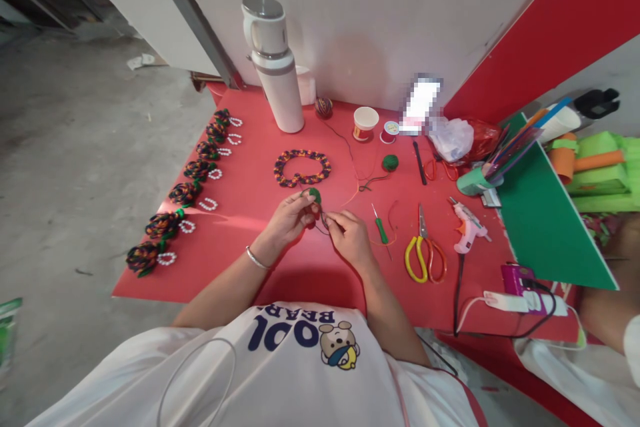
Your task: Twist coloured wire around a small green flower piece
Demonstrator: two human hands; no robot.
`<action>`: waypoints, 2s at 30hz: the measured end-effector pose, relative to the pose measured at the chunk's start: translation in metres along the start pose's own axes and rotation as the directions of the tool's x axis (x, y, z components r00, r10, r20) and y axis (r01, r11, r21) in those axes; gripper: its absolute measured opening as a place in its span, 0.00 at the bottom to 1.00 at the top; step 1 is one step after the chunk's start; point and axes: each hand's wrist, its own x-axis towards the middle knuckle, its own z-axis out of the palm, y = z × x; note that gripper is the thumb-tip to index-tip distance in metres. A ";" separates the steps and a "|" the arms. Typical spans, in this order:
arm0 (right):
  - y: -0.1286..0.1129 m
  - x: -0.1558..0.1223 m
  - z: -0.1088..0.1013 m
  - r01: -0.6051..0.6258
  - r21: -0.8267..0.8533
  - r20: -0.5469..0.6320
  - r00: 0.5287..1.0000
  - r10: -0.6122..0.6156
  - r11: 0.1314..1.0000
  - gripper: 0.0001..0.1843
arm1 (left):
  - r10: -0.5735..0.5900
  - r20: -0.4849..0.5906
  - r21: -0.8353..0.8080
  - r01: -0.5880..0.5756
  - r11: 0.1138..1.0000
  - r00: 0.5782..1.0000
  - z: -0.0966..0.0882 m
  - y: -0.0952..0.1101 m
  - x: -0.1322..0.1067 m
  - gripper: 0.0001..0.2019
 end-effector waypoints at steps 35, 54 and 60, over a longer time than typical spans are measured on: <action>-0.005 -0.001 0.002 -0.040 0.004 -0.004 0.999 0.040 0.999 0.10 | 0.011 0.038 0.036 -0.013 0.999 0.999 0.000 -0.004 -0.001 0.22; -0.001 -0.001 -0.001 -0.012 0.010 0.017 1.000 0.011 1.000 0.12 | 0.019 0.003 0.034 -0.019 0.999 1.000 -0.003 -0.004 0.001 0.21; -0.002 -0.001 -0.001 -0.024 0.019 0.020 1.000 0.024 1.000 0.12 | 0.036 -0.008 0.058 -0.035 0.998 0.999 -0.003 -0.004 0.002 0.22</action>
